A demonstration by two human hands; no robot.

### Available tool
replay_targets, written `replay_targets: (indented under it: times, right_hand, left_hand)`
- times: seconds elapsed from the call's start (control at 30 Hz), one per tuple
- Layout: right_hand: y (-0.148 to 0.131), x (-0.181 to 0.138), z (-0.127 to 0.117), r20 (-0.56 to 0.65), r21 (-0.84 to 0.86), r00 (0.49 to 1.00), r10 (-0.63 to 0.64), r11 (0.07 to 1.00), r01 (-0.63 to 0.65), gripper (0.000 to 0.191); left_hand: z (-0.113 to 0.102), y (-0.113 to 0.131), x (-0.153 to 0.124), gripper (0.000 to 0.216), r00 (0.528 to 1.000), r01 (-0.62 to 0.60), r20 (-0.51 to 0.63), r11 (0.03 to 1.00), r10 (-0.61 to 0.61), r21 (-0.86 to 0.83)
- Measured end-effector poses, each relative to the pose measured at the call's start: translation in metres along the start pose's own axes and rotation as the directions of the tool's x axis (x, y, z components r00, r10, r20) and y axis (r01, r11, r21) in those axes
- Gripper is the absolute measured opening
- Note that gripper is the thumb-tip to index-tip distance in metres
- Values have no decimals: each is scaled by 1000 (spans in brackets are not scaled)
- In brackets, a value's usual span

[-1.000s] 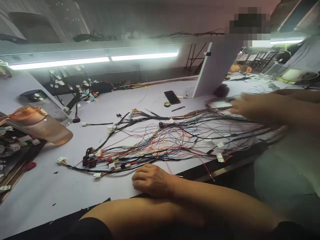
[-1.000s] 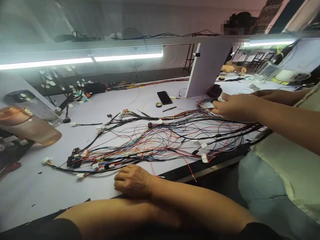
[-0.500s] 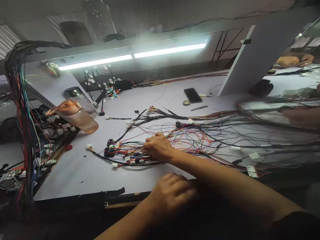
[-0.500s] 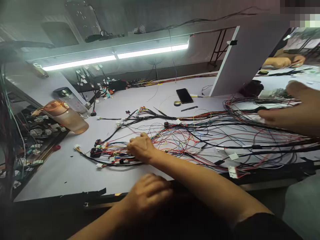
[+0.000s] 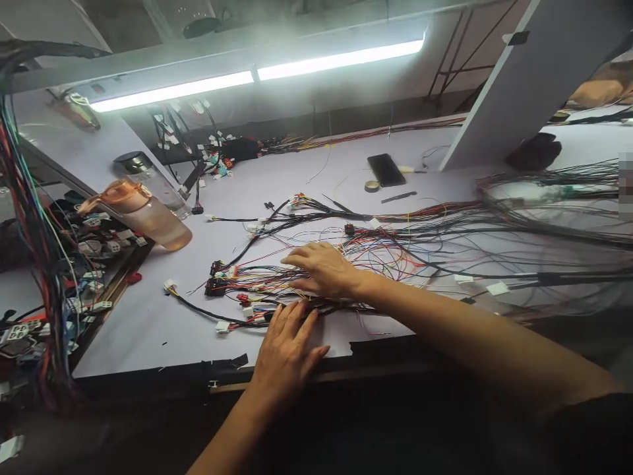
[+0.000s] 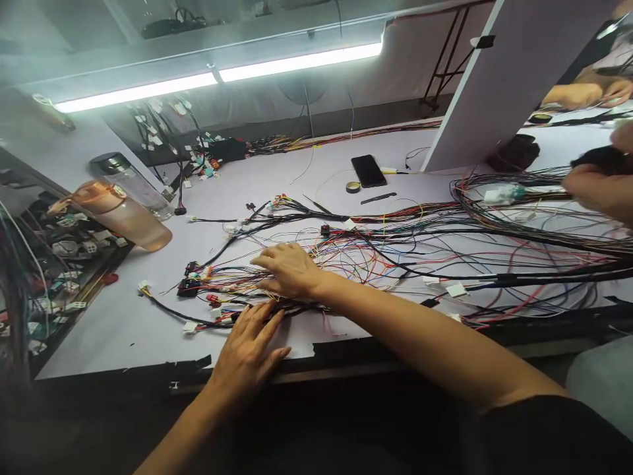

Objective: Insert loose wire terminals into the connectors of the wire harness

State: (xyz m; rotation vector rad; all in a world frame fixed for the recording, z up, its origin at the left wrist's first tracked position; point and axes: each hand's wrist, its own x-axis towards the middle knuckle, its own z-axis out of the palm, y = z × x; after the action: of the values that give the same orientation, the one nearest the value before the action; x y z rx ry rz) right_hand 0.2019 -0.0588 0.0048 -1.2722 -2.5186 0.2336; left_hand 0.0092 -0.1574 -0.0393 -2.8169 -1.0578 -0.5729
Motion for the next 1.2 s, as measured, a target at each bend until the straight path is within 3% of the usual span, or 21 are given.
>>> replay_targets:
  times: [0.1, 0.2, 0.33, 0.57, 0.7, 0.8, 0.97, 1.1, 1.2]
  right_hand:
    - [-5, 2, 12, 79, -29, 996, 27, 999, -25, 46]
    - [7, 16, 19, 40, -69, 984, 171, 983, -168, 27]
    - [20, 26, 26, -24, -88, 962, 271, 958, -272, 32]
    - [-1, 8, 26, -55, -79, 991, 122, 989, -127, 28]
    - [-13, 22, 31, -24, -33, 994, 111, 993, -112, 34]
    - [-13, 44, 30, -22, 4, 976, 216, 976, -216, 21]
    - [2, 64, 20, -60, 52, 896, 440, 898, -438, 38]
    - [6, 60, 22, 32, 62, 937, 349, 935, -350, 37]
    - [7, 47, 19, 51, 67, 974, 220, 972, -224, 51]
  left_hand:
    - [-2, 6, -4, 46, 1000, 26, -7, 999, -26, -24]
    - [-4, 15, -10, 40, 999, 46, -18, 998, -47, -37]
    - [-6, 23, -17, 41, 998, 56, -32, 998, -57, -31]
    - [3, -3, 4, 55, 995, 100, 6, 988, -102, 115]
    - [10, -11, 13, 58, 994, 98, 45, 986, -104, 132]
    - [10, -9, 9, 55, 994, 109, 0, 988, -110, 111]
    - [6, -3, -2, 49, 988, 154, -33, 984, -151, 91]
    - [2, -4, -12, 47, 985, 171, -29, 975, -168, 145]
    - [-6, -16, -27, 51, 986, 165, -47, 964, -158, 209]
